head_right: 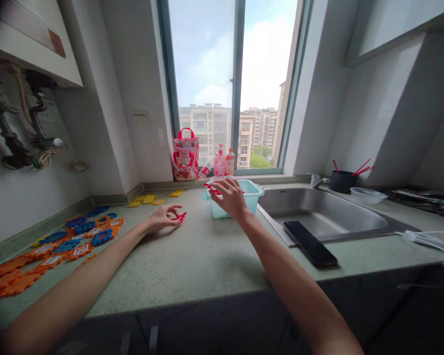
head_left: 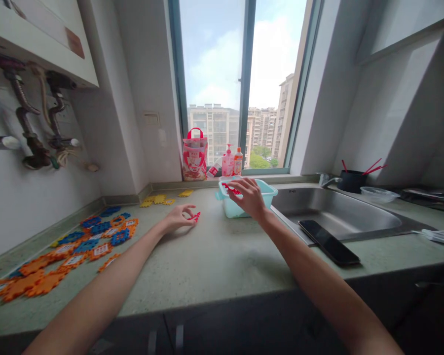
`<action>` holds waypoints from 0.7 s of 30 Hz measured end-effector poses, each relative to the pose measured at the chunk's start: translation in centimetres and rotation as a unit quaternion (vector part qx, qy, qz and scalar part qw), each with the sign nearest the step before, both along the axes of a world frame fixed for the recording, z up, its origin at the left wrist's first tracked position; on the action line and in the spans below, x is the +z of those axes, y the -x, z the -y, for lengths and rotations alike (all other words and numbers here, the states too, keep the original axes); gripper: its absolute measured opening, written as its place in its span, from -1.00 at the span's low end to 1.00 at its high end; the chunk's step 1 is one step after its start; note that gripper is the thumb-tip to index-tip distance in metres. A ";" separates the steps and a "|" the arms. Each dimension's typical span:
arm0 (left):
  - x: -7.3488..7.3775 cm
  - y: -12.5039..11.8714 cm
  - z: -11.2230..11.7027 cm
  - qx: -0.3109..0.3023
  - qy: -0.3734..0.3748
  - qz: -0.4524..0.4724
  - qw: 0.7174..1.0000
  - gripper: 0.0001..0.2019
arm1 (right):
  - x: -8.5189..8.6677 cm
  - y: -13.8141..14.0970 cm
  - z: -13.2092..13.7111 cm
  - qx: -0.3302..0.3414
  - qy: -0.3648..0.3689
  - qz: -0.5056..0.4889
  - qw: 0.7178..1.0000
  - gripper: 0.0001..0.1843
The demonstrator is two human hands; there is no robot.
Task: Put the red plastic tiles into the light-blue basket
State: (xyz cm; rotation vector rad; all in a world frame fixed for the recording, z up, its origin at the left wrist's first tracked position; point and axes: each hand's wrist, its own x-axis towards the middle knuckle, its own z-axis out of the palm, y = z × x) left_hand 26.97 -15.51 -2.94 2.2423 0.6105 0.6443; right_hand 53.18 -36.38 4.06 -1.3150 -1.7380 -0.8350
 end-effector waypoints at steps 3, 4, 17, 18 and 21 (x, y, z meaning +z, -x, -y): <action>0.1 0.0 0.2 -0.006 0.007 -0.024 1.000 -0.37 | 0.2 -3.4 0.7 -0.081 -0.005 -0.043 0.996 -0.68; 0.2 -0.1 0.3 -0.009 0.009 -0.037 0.999 -0.43 | 0.0 -4.2 0.8 -0.103 -0.002 -0.050 0.993 -0.66; 7.5 -4.2 5.7 -0.083 -0.085 0.079 0.990 -0.38 | -2.5 -6.0 0.1 -0.171 0.023 -0.048 0.984 -0.53; 8.3 -5.6 5.9 -0.084 -0.096 0.096 0.987 -0.40 | -2.5 -6.0 0.1 -0.170 0.024 -0.049 0.984 -0.53; 9.8 -9.9 5.8 -0.003 -0.150 0.158 0.976 -0.53 | -2.4 -6.1 0.3 -0.163 0.026 -0.045 0.985 -0.54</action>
